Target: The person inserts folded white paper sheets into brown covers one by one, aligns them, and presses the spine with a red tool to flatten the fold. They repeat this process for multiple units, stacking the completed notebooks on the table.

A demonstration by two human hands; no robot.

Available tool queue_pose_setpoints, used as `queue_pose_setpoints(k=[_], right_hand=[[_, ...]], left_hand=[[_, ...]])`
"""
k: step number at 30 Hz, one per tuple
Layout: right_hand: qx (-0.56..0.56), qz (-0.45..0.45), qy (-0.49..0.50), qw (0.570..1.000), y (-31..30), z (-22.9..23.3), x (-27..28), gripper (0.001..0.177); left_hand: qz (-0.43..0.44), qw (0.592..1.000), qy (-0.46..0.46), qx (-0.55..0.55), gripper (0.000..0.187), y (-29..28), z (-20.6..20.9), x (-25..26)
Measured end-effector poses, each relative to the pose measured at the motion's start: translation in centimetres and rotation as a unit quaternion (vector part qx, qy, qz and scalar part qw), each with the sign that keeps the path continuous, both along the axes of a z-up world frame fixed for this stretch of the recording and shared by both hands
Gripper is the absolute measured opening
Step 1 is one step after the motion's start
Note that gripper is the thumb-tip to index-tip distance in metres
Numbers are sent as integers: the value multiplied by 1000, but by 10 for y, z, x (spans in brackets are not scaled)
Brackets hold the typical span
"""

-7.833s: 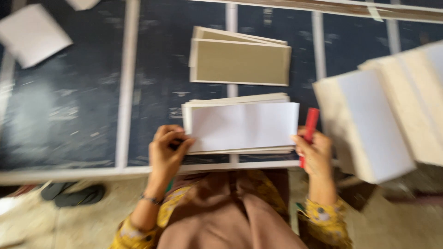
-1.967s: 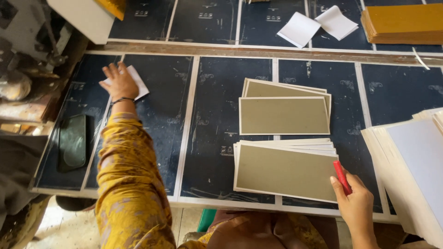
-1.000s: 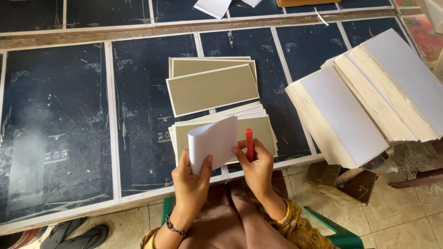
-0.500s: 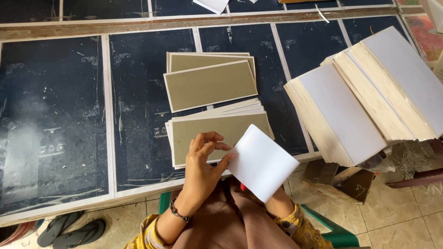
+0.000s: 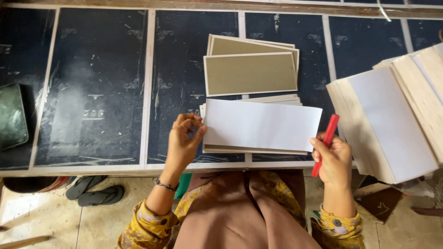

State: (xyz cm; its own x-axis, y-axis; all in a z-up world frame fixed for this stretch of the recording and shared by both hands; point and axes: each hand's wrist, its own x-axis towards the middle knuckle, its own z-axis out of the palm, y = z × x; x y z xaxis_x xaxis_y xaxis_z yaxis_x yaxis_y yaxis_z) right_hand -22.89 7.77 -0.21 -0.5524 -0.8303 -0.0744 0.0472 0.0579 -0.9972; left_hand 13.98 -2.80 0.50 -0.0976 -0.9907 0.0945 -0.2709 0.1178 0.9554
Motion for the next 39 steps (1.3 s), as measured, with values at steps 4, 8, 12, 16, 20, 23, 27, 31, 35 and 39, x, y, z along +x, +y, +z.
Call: queue_pose_setpoints(k=[4,8,12,16,20,23,27,31,35,39], right_hand=[[16,7,18,1000,4,-3,2,13],[29,8,40,999,7,-11,-2,13],[38,10,59,997,8,-17,-4,13],[32,5,59,998,5,-15,0,14],[31,13,48,998,1,-42,-14,14],[20,-8,26,999,5,-63,-23,16],[-7,1,0,1000,-6,-44,-12,18],[-1,-4,29,1000,-7,-25,-2,16],[13,33,54,998,-5,-18,-4,14],[16,66,50,996,-2,-18,-5,14]], left_hand=[[26,1000,7,9,12,12,-8,-2],[29,999,14,10,14,16,-16,-3],[38,999,9,10,15,17,-18,-4],[43,999,7,4,15,18,-20,-7],[63,996,-15,-53,12,19,-25,-4],[53,993,-47,-97,13,17,-37,-1],[42,990,-86,-105,11,21,-36,2],[46,993,-89,-63,11,24,-30,-1],[48,993,-104,-40,8,24,-23,-3],[41,993,-103,-31,5,25,-19,-4]])
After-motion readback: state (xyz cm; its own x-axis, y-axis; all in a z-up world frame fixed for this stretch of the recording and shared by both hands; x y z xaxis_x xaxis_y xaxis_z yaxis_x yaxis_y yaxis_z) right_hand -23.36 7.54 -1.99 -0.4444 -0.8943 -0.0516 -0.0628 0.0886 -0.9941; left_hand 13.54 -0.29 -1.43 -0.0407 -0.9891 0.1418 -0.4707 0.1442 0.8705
